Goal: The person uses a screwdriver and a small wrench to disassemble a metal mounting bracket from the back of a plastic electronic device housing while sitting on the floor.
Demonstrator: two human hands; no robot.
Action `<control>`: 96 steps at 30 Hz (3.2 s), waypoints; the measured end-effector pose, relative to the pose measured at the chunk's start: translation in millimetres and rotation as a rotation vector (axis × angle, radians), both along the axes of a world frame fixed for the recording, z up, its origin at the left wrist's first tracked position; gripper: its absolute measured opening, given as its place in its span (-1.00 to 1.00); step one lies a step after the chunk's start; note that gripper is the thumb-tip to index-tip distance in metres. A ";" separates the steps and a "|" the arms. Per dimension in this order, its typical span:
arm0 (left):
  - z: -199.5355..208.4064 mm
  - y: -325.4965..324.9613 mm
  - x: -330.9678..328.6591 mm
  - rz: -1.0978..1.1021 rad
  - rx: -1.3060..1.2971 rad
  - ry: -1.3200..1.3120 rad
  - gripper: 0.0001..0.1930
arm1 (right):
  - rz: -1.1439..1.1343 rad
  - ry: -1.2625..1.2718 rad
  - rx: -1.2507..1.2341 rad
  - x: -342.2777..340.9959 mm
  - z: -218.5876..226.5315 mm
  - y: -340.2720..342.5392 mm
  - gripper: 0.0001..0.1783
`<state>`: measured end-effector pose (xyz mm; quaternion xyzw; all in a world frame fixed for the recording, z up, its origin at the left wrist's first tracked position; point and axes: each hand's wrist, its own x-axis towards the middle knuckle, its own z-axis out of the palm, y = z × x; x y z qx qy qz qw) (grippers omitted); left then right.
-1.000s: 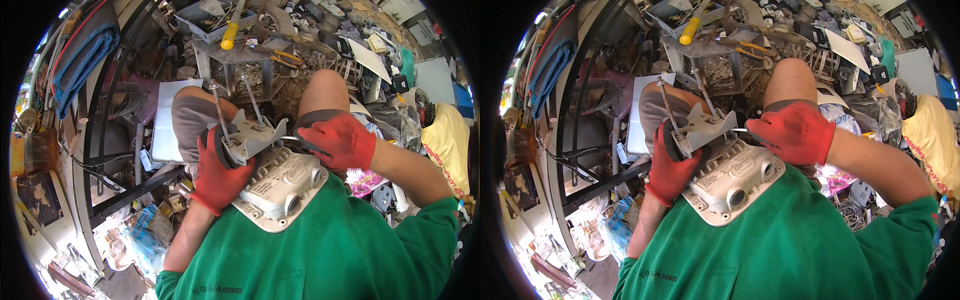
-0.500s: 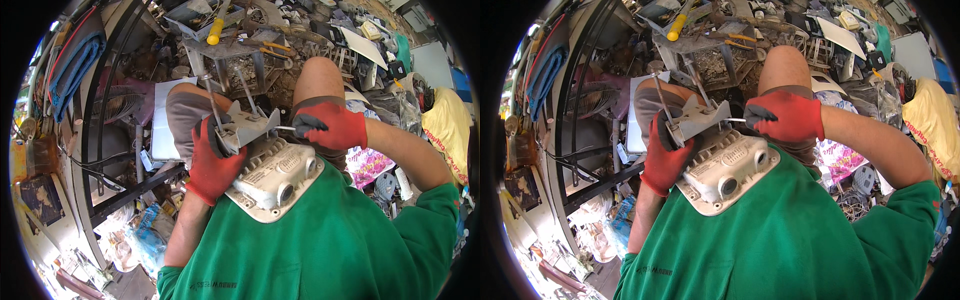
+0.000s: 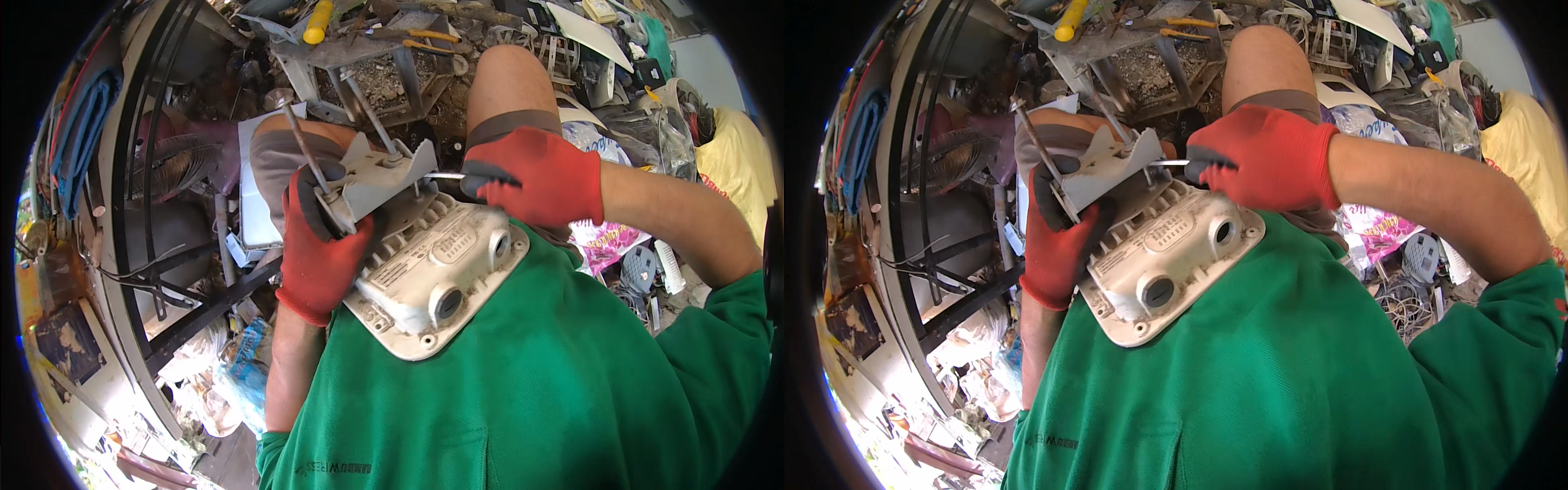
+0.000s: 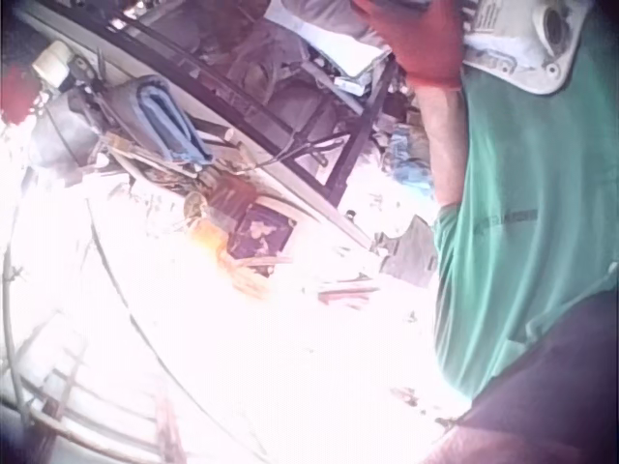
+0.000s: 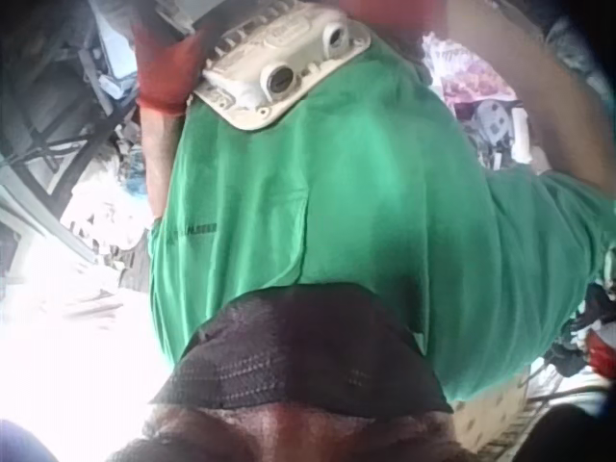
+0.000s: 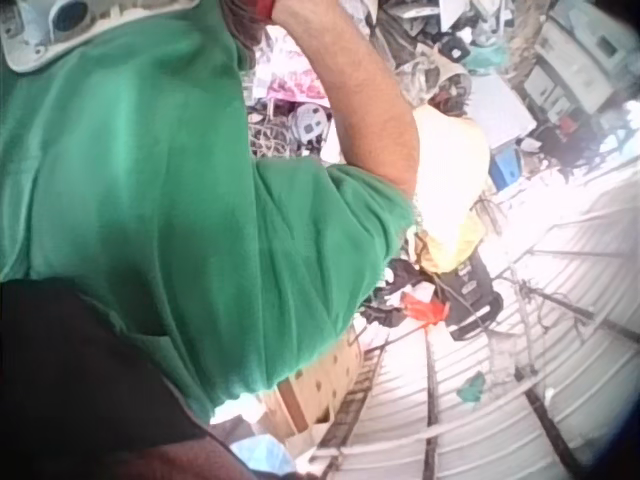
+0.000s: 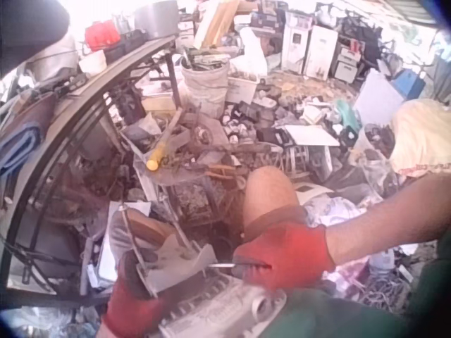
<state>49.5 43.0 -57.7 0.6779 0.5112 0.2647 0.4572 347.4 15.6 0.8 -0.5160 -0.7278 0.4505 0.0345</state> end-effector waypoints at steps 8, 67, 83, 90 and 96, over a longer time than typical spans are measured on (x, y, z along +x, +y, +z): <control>7.8 1.4 -1.7 -0.017 0.163 0.073 -0.28 | 0.152 -0.049 0.100 5.3 6.6 11.5 -0.74; 77.6 0.8 39.6 -0.423 0.175 0.319 0.13 | -0.247 0.033 0.633 33.6 -2.7 -46.0 -0.27; 89.0 -45.1 8.6 -0.123 0.076 0.458 0.24 | 0.465 -0.265 0.539 -34.7 52.8 16.0 -0.32; 72.7 -48.8 -2.5 -0.043 0.155 0.392 0.27 | 0.474 -0.236 0.548 -43.6 60.7 29.6 -0.32; 76.6 20.0 -28.9 -0.173 0.114 -0.229 -0.18 | 0.133 -0.259 0.600 -45.3 32.1 2.5 -0.33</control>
